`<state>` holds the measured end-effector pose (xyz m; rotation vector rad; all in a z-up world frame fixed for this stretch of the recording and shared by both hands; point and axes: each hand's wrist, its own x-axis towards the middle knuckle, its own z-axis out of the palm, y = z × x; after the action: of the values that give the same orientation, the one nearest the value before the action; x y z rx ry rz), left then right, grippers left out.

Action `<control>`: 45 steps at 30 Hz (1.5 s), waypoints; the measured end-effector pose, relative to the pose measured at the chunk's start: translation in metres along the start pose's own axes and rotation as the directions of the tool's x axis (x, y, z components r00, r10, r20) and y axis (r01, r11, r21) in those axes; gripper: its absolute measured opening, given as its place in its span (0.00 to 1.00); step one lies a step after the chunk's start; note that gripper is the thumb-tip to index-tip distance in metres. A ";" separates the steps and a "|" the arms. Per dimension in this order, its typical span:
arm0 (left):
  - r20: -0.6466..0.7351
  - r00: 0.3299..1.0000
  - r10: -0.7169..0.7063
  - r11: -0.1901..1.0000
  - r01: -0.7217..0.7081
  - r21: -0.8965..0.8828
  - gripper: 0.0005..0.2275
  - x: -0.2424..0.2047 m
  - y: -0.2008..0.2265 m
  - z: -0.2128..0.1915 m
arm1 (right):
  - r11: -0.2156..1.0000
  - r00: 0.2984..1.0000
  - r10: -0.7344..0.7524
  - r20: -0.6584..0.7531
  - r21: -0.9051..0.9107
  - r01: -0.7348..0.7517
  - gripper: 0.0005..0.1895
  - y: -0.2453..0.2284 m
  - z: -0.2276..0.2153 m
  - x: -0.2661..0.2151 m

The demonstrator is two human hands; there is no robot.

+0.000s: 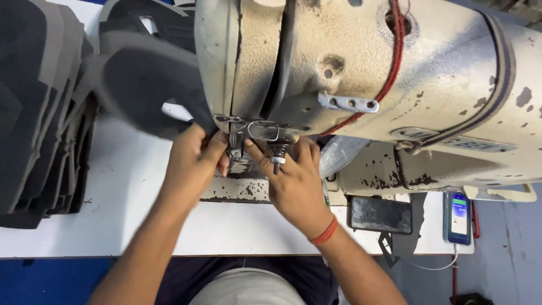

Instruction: The person uses a sewing machine to stitch black rubber car parts, likely floor mats. They repeatedly pick up parts from a stack, align them under the needle, sew along the edges, and then remove the finished pieces. The person also uses scissors to cut threads and adjusts the machine's thread path.

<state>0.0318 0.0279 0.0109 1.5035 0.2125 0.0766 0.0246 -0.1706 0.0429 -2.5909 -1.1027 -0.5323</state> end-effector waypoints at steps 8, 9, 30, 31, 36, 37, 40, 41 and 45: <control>0.139 0.978 -0.152 0.986 0.161 -0.051 0.07 0.006 0.001 -0.001 | 0.978 0.990 0.114 -0.084 0.184 -0.098 0.27 0.000 -0.022 -0.022; 0.123 0.982 -0.142 0.985 0.153 -0.085 0.07 0.004 0.005 0.002 | 0.982 0.955 0.165 -0.248 0.127 -0.137 0.19 0.009 -0.038 -0.032; 0.041 0.995 -0.088 0.988 0.092 -0.120 0.10 -0.004 -0.007 -0.009 | 0.760 0.618 0.355 -0.702 -0.168 -0.628 0.18 0.080 -0.067 -0.136; 0.055 0.994 -0.098 0.990 0.103 -0.092 0.11 -0.005 -0.008 -0.016 | 0.786 0.617 0.364 -0.697 -0.125 -0.605 0.14 0.076 -0.069 -0.133; -0.339 0.937 0.082 0.996 -0.090 -0.009 0.10 -0.027 -0.046 -0.065 | 0.904 0.670 0.413 -0.618 0.186 -0.385 0.12 0.003 -0.019 -0.129; -0.490 0.869 0.061 0.984 -0.135 -0.117 0.20 -0.025 -0.054 -0.075 | 0.871 0.786 0.468 -0.404 0.360 -0.334 0.14 -0.014 -0.007 -0.129; -0.032 0.989 -0.144 0.805 0.098 -0.585 0.24 -0.008 -0.030 -0.090 | 0.763 0.857 0.470 -0.211 0.585 -0.274 0.09 -0.041 -0.001 -0.090; -0.030 0.989 -0.142 0.805 0.098 -0.585 0.24 0.001 -0.031 -0.093 | 0.764 0.856 0.470 -0.213 0.584 -0.274 0.09 -0.036 0.002 -0.080; -0.183 0.925 0.333 0.631 -0.363 -0.686 0.19 0.038 -0.072 -0.102 | 0.518 0.667 0.683 -0.298 0.841 -0.155 0.07 -0.022 0.002 -0.028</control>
<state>0.0441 0.1297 -0.0697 0.7320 -0.0905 0.4565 -0.0093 -0.1727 0.0308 -1.6103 -0.2528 -0.5394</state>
